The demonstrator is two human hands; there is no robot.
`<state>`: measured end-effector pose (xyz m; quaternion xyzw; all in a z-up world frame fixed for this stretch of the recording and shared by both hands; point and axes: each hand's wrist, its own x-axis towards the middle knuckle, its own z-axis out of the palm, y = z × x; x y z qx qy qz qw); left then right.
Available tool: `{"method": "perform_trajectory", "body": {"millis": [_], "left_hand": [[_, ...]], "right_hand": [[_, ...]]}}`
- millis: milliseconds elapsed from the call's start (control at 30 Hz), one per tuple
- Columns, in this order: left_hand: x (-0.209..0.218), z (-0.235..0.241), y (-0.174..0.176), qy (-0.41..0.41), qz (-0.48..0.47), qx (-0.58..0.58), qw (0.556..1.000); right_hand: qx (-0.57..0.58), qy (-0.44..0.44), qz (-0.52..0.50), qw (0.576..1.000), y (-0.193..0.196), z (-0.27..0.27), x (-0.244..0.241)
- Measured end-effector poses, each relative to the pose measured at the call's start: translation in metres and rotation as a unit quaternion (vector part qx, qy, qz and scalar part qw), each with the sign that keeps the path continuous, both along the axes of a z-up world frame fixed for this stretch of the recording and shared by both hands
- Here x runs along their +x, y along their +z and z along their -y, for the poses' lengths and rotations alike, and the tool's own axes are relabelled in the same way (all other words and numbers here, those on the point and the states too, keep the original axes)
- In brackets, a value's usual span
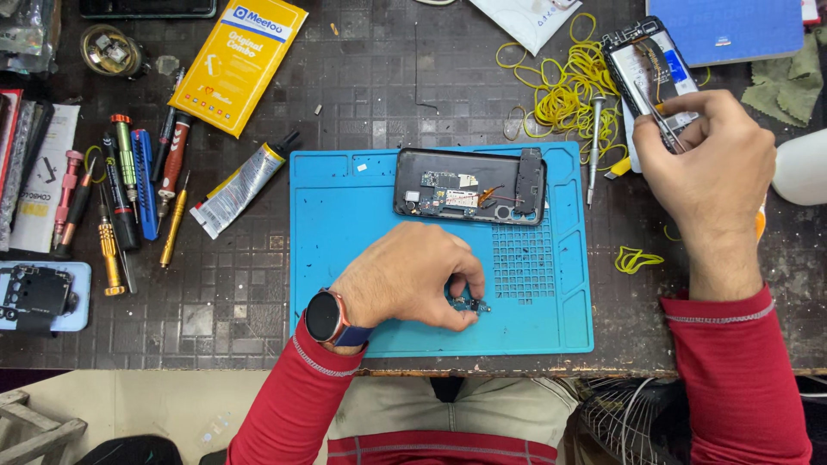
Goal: The person cleans a small electronic component using a toothbrush and liquid from a bottle. They apply the liquid to the brush and scrub the component on a blue mat, then repeat the process on a larger disassembled phone chassis.
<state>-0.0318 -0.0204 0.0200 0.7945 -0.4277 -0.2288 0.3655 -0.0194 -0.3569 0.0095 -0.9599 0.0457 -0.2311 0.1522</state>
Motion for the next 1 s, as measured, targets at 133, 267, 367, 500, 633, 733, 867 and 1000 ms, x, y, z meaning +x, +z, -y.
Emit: {"method": "perform_trajectory", "body": {"millis": [133,267,367,500,633,733,867,1000], "left_hand": [[0.002,0.0,-0.001,0.004,-0.001,0.024,1.0],[0.002,-0.001,0.007,0.001,-0.005,-0.009,1.0],[-0.001,-0.001,0.015,0.017,-0.039,0.022,0.999],[0.004,-0.01,0.009,0.023,-0.102,-0.183,0.978],[0.008,-0.016,0.0,0.068,-0.091,-0.305,0.946],[0.008,-0.018,-0.004,0.113,-0.08,-0.326,0.935],[0.01,-0.016,-0.008,0.136,-0.067,-0.32,0.935],[0.01,-0.014,-0.012,0.138,-0.062,-0.328,0.932]], "right_hand": [[0.043,0.015,-0.009,0.999,0.013,-0.012,-0.001],[0.087,0.023,-0.045,0.995,0.03,-0.024,-0.021],[0.052,0.016,-0.049,0.997,0.039,-0.034,-0.033],[0.023,0.03,-0.041,0.998,0.034,-0.034,-0.051],[-0.028,-0.015,-0.047,0.998,0.03,-0.034,-0.07],[-0.041,-0.039,-0.031,0.998,0.033,-0.035,-0.097],[-0.078,-0.112,-0.01,0.991,0.032,-0.028,-0.134],[-0.13,-0.164,-0.026,0.977,0.007,-0.01,-0.151]]}}
